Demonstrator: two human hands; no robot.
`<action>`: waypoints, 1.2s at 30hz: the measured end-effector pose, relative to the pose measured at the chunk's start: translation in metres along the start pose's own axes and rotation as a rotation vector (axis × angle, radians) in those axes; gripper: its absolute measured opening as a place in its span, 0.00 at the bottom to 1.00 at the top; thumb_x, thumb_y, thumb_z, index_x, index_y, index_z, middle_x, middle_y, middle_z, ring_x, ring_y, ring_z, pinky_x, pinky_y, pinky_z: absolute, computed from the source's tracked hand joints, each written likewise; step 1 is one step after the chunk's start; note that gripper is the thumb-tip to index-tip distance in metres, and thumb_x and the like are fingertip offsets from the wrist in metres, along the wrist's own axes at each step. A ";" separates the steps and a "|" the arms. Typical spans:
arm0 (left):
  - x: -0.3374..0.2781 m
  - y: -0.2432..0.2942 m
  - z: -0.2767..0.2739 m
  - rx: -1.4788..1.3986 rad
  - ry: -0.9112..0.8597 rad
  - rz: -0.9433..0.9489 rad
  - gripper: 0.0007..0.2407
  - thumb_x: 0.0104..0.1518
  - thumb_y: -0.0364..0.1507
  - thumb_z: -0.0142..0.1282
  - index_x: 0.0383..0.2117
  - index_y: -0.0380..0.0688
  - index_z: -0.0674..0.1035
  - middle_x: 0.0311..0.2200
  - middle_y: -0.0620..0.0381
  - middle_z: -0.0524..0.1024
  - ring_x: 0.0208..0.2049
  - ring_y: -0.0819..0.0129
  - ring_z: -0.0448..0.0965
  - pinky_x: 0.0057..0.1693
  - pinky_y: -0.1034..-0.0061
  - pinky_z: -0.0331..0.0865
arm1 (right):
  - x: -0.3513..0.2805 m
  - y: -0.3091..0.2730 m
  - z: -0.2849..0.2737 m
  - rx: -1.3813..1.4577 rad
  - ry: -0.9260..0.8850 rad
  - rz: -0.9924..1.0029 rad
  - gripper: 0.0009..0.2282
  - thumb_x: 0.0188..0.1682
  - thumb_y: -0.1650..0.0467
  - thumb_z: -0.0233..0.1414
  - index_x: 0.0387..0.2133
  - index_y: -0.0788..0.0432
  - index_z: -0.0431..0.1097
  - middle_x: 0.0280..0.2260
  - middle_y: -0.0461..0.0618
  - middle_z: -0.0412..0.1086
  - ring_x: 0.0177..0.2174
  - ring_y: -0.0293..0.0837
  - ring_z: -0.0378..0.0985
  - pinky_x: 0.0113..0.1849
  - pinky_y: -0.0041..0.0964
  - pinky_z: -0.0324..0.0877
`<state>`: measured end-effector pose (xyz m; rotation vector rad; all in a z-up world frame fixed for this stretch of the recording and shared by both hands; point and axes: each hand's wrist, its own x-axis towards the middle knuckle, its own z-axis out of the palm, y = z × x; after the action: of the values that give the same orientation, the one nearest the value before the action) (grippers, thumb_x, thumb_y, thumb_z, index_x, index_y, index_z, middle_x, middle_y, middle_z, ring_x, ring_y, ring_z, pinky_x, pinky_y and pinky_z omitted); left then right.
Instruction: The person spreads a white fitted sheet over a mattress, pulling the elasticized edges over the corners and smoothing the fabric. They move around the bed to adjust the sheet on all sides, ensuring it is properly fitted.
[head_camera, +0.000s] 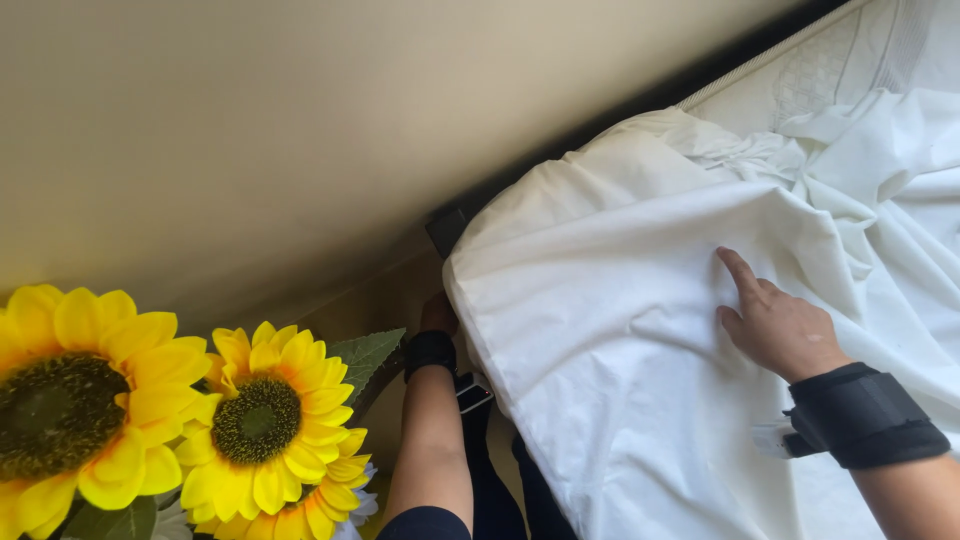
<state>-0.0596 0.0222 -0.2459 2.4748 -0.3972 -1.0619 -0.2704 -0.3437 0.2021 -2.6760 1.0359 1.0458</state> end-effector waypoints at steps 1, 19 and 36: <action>-0.002 0.005 -0.007 0.005 0.004 0.003 0.13 0.66 0.31 0.50 0.53 0.43 0.78 0.53 0.46 0.78 0.53 0.52 0.80 0.60 0.62 0.72 | 0.001 0.001 0.002 0.006 0.004 0.000 0.37 0.50 0.61 0.50 0.73 0.36 0.39 0.49 0.56 0.74 0.42 0.57 0.82 0.42 0.49 0.78; -0.320 0.216 -0.216 0.039 0.126 -0.007 0.11 0.62 0.29 0.50 0.48 0.51 0.81 0.47 0.47 0.80 0.50 0.47 0.79 0.54 0.59 0.74 | -0.178 0.056 0.045 0.313 0.104 -0.033 0.27 0.51 0.62 0.50 0.66 0.41 0.52 0.47 0.52 0.75 0.46 0.55 0.77 0.45 0.52 0.74; -0.559 0.297 -0.155 0.338 -0.039 0.661 0.08 0.60 0.32 0.54 0.43 0.52 0.83 0.38 0.51 0.83 0.44 0.50 0.81 0.49 0.59 0.74 | -0.400 0.065 0.178 0.532 0.150 0.032 0.14 0.53 0.62 0.49 0.51 0.44 0.72 0.44 0.46 0.78 0.48 0.49 0.77 0.48 0.47 0.72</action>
<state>-0.3468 0.0341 0.3390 2.3030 -1.3858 -0.8016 -0.6267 -0.1129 0.3283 -2.3260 1.1836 0.4815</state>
